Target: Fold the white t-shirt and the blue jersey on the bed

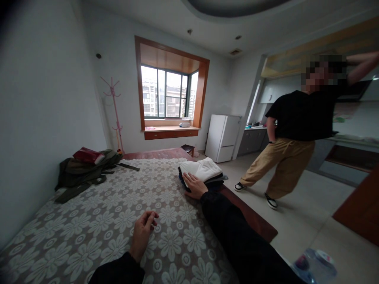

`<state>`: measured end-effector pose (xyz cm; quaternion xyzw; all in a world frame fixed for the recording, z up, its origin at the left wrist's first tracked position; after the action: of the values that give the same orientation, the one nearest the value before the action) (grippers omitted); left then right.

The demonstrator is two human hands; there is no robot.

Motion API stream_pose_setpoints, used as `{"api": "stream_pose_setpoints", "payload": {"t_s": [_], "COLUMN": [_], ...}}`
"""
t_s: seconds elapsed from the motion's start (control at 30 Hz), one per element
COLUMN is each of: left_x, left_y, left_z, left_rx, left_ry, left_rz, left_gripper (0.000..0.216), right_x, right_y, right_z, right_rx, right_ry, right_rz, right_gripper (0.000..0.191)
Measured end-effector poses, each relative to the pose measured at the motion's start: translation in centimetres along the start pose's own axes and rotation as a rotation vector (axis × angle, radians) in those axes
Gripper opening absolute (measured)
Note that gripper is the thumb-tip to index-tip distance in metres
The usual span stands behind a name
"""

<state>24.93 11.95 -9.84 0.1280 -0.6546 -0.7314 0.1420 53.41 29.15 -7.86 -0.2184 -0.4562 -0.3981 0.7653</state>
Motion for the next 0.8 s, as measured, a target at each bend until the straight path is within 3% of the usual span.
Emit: {"api": "stream_pose_setpoints", "payload": {"t_s": [0.23, 0.47, 0.53, 0.67, 0.8], "left_x": [-0.3, -0.5, -0.5, -0.5, -0.5], "left_y": [-0.4, -0.1, 0.0, 0.0, -0.4], "left_z": [-0.5, -1.0, -1.0, -0.9, -0.9], "left_rx": [-0.032, -0.062, -0.072, -0.080, -0.076], "left_ry": [-0.054, -0.146, -0.160, -0.172, -0.175], "left_rz": [0.053, 0.111, 0.114, 0.122, 0.134], "left_gripper": [0.039, 0.033, 0.033, 0.035, 0.037], "right_x": [-1.1, 0.1, 0.2, -1.1, -2.0], "right_y": [-0.3, -2.0, -3.6, -5.5, -3.9], "right_z": [-0.4, -0.7, -1.4, -3.7, -5.2], "right_rx": [-0.010, -0.071, -0.195, -0.652, -0.950], "right_ry": [0.071, 0.127, 0.227, 0.392, 0.367], "right_rz": [-0.012, 0.023, 0.183, 0.708, 0.864], "right_gripper": [0.089, 0.079, 0.067, 0.027, 0.023]}}
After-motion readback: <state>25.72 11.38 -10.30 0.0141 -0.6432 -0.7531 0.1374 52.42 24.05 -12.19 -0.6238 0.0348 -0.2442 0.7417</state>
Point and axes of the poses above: each hand's wrist, its own z-axis towards the middle knuckle, its own x-axis out of the back of the hand, y = z × x, the point moved 1 cm from there along z, towards the middle knuckle, and after that the axes turned 13 degrees about y, right-handed, at the moved point
